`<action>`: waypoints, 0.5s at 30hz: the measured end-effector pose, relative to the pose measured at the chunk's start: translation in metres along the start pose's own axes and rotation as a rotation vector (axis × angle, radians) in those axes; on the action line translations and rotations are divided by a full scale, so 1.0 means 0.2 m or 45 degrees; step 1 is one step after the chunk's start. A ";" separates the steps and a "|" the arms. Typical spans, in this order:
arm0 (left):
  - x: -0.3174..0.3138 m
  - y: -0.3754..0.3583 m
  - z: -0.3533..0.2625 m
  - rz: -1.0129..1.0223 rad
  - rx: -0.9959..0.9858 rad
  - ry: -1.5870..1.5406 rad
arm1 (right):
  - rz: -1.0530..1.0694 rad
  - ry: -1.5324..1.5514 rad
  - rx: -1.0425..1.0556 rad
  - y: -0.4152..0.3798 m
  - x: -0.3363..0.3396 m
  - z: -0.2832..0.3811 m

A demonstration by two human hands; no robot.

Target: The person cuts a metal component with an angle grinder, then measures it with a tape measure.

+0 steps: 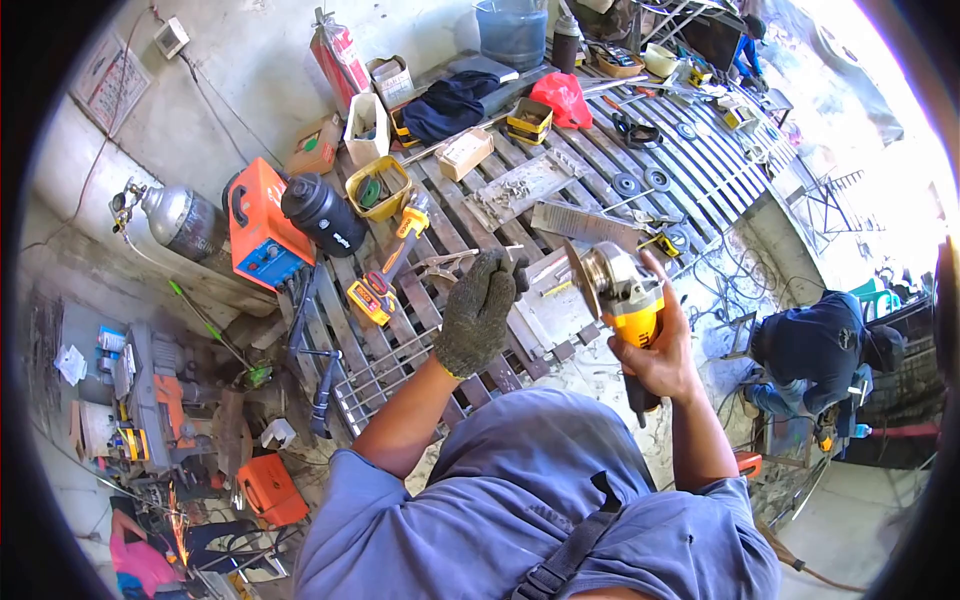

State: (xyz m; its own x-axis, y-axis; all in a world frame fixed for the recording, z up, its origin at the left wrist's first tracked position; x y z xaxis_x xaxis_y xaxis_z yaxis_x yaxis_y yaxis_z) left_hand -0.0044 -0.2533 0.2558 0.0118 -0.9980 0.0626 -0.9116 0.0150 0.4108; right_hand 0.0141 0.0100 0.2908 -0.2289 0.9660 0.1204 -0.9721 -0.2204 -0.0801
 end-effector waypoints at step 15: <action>-0.04 -0.04 0.21 -0.196 0.555 -1.182 | -0.189 -0.083 -0.158 0.11 0.06 0.13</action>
State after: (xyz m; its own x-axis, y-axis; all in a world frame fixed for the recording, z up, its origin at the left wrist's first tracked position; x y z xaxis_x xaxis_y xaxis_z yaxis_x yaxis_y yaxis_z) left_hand -0.0140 -0.2487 0.2141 -0.0120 -0.6450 -0.7641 -0.9988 0.0438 -0.0212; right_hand -0.0105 0.0136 0.3170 -0.0902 0.9749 0.2036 -0.9826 -0.0538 -0.1775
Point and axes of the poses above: each hand's wrist, its own y-axis towards the middle knuckle, its own x-axis out of the back of the hand, z = x × y, the point moved 8 cm from there along y, towards the middle knuckle, and after that the axes turned 9 degrees about -x, right-handed, at the moved point
